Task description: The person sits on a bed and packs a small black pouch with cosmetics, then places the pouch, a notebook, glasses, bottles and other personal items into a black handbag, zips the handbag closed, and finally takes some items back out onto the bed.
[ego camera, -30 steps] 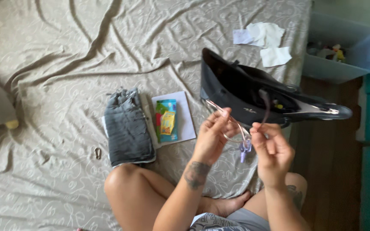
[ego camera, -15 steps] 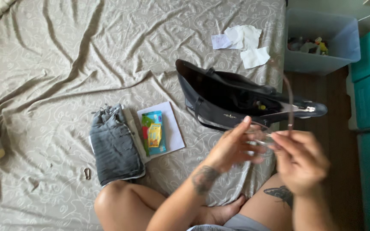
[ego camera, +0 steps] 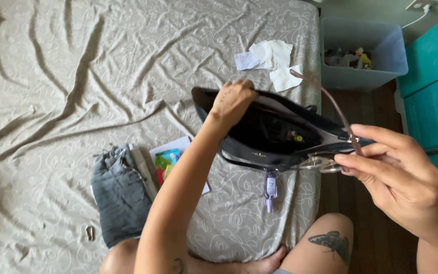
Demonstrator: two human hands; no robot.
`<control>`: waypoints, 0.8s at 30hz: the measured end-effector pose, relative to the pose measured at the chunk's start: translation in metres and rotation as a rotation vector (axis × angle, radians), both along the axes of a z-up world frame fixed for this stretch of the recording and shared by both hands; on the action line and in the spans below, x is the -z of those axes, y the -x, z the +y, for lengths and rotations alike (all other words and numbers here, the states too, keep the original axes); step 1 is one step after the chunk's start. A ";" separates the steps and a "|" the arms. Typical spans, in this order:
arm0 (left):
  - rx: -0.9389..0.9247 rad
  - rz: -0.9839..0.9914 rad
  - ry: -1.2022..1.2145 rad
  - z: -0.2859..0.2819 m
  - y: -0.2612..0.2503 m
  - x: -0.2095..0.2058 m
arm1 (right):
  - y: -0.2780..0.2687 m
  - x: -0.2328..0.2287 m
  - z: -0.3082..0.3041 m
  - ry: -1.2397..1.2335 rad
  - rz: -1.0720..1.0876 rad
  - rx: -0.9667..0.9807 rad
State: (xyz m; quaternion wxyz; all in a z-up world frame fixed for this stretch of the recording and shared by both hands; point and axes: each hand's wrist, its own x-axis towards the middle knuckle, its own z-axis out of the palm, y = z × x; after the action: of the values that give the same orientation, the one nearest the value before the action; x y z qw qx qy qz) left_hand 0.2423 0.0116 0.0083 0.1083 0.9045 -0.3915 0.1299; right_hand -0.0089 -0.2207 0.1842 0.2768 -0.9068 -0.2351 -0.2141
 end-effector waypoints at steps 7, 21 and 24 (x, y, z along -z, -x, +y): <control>0.032 -0.012 0.197 -0.004 -0.030 0.003 | -0.052 0.019 -0.006 0.032 0.080 -0.031; 0.015 0.063 0.365 0.014 -0.048 -0.023 | -0.199 0.125 0.061 -0.141 0.061 0.107; -0.004 0.027 0.348 0.019 -0.046 -0.023 | -0.210 0.136 0.068 -0.182 0.081 0.140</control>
State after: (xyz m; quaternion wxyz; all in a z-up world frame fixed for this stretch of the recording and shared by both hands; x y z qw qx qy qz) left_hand 0.2879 0.0305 0.0311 0.2684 0.8746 -0.3597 0.1835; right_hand 0.2014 -0.1532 0.0487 0.3517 -0.8999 -0.1395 -0.2166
